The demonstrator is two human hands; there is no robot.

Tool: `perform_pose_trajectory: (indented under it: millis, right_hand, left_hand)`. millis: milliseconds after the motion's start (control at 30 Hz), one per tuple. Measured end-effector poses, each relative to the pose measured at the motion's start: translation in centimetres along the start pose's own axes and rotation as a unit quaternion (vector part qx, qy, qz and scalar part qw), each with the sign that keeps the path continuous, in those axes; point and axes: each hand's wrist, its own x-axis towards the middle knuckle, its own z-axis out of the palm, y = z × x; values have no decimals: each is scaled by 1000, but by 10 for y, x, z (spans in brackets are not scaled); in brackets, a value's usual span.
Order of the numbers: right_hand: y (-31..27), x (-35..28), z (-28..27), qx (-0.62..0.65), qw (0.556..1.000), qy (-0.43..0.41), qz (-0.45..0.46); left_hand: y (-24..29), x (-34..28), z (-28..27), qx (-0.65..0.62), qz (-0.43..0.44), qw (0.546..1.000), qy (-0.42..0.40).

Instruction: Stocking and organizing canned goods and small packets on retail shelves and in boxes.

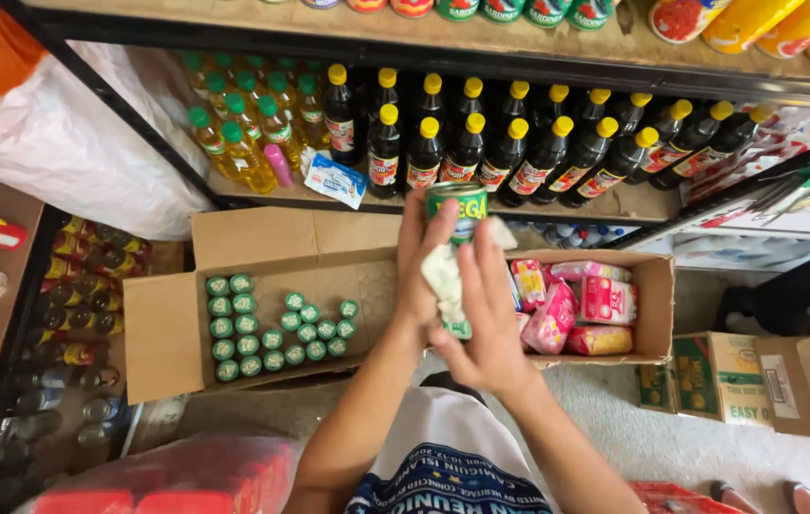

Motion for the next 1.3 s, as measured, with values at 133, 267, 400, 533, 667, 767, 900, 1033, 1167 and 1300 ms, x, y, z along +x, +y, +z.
perform_pose_trajectory:
  millis: [133, 267, 400, 533, 667, 767, 900, 1033, 1167, 1300]
  right_hand:
    - [13, 15, -8, 15, 1000, 5, 7]
    - [-2, 43, -22, 0, 1000, 24, 1]
    - [-8, 12, -6, 22, 1000, 18, -2]
    - [1, -1, 0, 27, 1000, 0, 3]
    - [-7, 43, -23, 10, 999, 41, 2]
    - [-13, 41, -17, 69, 995, 62, 25]
    - [-17, 7, 4, 102, 994, 20, 38]
    - [-3, 27, -3, 110, 993, 18, 33]
    - [-5, 52, -20, 79, 996, 26, 23]
    - [-15, 28, 0, 114, 993, 6, 41]
  left_hand:
    - [-23, 2, -20, 37, -4, 999, -12]
    - [-10, -4, -9, 90, 56, 987, -121]
    - [12, -1, -2, 48, 66, 993, -84]
    - [18, -2, 4, 58, 55, 994, -74]
    - [-4, -10, -4, 88, 43, 987, -128]
    - [7, -9, 4, 74, 32, 987, -140]
    - [14, 8, -6, 6, 80, 997, -18]
    - [17, -6, -3, 86, 65, 993, -51]
    - [16, -17, 0, 88, 45, 989, -112]
    - [15, 1, -3, 30, 78, 995, -51]
